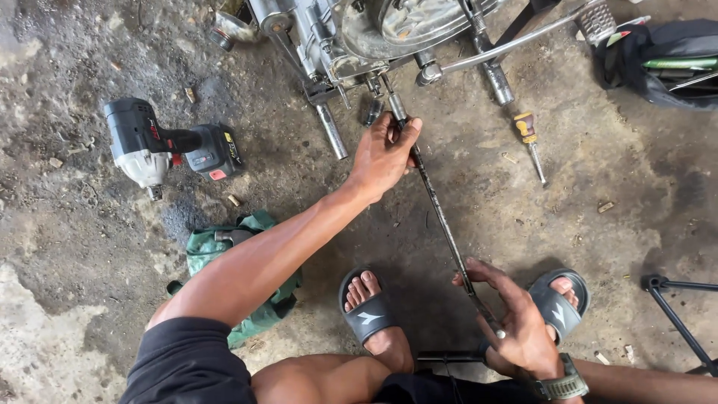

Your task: The person is working on a motorcycle engine, using a wrench to tighten a bolt. They then reach into a green bag to retrieve a socket and attach it to a T-handle wrench before using it on the engine.

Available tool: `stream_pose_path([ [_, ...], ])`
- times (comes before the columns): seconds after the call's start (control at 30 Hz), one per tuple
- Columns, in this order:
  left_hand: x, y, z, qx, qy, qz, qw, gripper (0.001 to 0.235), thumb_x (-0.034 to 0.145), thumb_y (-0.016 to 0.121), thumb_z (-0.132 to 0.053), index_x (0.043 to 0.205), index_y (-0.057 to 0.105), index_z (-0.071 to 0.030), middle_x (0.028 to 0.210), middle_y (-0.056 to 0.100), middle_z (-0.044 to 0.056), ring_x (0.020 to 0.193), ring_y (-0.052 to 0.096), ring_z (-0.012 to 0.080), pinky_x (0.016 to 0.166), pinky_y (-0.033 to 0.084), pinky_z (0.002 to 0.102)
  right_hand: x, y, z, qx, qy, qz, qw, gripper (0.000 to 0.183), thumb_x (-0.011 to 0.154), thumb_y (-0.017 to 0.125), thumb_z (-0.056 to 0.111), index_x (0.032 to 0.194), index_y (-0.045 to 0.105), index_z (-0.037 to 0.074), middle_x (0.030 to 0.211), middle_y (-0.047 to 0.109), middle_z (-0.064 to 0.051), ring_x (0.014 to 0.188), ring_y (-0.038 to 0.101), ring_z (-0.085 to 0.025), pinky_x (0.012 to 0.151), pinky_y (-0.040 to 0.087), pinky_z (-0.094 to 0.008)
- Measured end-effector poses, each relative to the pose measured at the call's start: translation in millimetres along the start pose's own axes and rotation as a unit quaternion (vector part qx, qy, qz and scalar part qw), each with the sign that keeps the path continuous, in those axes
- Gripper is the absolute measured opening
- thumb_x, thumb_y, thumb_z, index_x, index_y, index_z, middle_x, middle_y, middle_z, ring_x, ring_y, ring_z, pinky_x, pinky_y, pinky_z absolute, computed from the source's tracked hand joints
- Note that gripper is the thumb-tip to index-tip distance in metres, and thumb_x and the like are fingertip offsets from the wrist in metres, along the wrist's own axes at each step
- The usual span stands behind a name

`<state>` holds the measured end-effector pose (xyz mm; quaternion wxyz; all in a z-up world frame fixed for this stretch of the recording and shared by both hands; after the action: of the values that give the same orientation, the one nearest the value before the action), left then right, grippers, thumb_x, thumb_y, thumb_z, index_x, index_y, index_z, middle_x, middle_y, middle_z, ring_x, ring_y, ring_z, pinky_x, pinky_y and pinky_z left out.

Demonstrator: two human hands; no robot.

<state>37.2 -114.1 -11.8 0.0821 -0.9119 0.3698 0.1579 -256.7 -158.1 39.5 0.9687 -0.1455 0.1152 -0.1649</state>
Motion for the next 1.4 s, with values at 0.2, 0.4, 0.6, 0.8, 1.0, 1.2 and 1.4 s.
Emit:
stream_pose_path([
  [0.2,-3,2,-6,-0.037,-0.040,-0.001,0.999,0.039,0.093,0.063,-0.042,0.111,0.058,-0.007,0.086,0.062,0.005,0.057,0.066,0.0121,0.048,0.058,0.024,50,-17,6,0.202,0.220,-0.007,0.954,0.049,0.098,0.047,0.024,0.128,0.063,-0.012,0.103,0.080,-0.034,0.093,0.082,-0.041,0.086,0.065,-0.044],
  [0.4,-6,0,-10,-0.106,-0.020,-0.051,0.993,0.045,0.096,0.064,-0.045,0.093,0.060,0.000,0.076,0.062,0.014,0.060,0.073,0.0240,0.044,0.060,0.026,121,-8,25,0.035,0.263,0.169,0.949,0.033,0.095,0.071,0.021,0.110,0.066,-0.007,0.075,0.079,-0.024,0.065,0.077,-0.027,0.057,0.060,-0.032],
  [0.6,13,6,1,-0.265,-0.002,-0.010,0.964,0.038,0.108,0.050,-0.026,0.125,0.059,0.006,0.105,0.074,0.024,0.091,0.076,0.0283,0.081,0.066,0.042,144,-11,31,-0.044,0.294,0.199,0.934,0.032,0.100,0.066,0.020,0.112,0.064,-0.009,0.079,0.075,-0.030,0.064,0.078,-0.036,0.055,0.065,-0.043],
  [0.8,10,-1,1,-0.242,-0.018,-0.048,0.969,0.041,0.101,0.065,-0.027,0.115,0.061,0.011,0.099,0.075,0.029,0.088,0.079,0.0361,0.073,0.066,0.044,153,-13,14,-0.015,0.280,0.198,0.939,0.024,0.095,0.072,0.009,0.082,0.057,-0.005,0.064,0.072,-0.029,0.054,0.076,-0.034,0.043,0.060,-0.035],
  [1.0,15,-4,6,-0.241,-0.030,-0.058,0.968,0.043,0.093,0.074,-0.037,0.102,0.066,0.004,0.092,0.077,0.027,0.081,0.080,0.0333,0.073,0.066,0.052,151,-6,41,-0.037,0.313,0.235,0.919,0.032,0.100,0.060,0.016,0.083,0.075,-0.006,0.070,0.079,-0.021,0.059,0.078,-0.027,0.052,0.062,-0.032],
  [1.2,13,-3,9,-0.322,-0.001,0.027,0.946,0.028,0.105,0.059,-0.016,0.122,0.061,0.007,0.112,0.074,0.027,0.100,0.076,0.0321,0.086,0.064,0.045,158,-4,10,0.062,0.275,0.127,0.951,0.024,0.084,0.083,0.003,0.079,0.067,-0.014,0.069,0.068,-0.024,0.053,0.076,-0.037,0.043,0.061,-0.037],
  [1.4,15,-5,2,-0.277,-0.035,-0.063,0.958,0.040,0.086,0.084,-0.021,0.101,0.058,0.005,0.093,0.076,0.029,0.079,0.079,0.0356,0.071,0.066,0.046,161,-8,6,0.042,0.265,0.170,0.948,0.023,0.094,0.071,0.007,0.079,0.072,-0.010,0.067,0.076,-0.023,0.059,0.079,-0.031,0.051,0.061,-0.033],
])
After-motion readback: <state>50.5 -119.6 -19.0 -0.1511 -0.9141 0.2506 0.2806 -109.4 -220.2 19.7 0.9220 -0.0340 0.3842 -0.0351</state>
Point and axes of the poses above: each hand's wrist, its own x-axis towards the middle knuckle, its own y-axis out of the palm, z = x × y, the point moved 5 cm from there along x, towards the middle knuckle
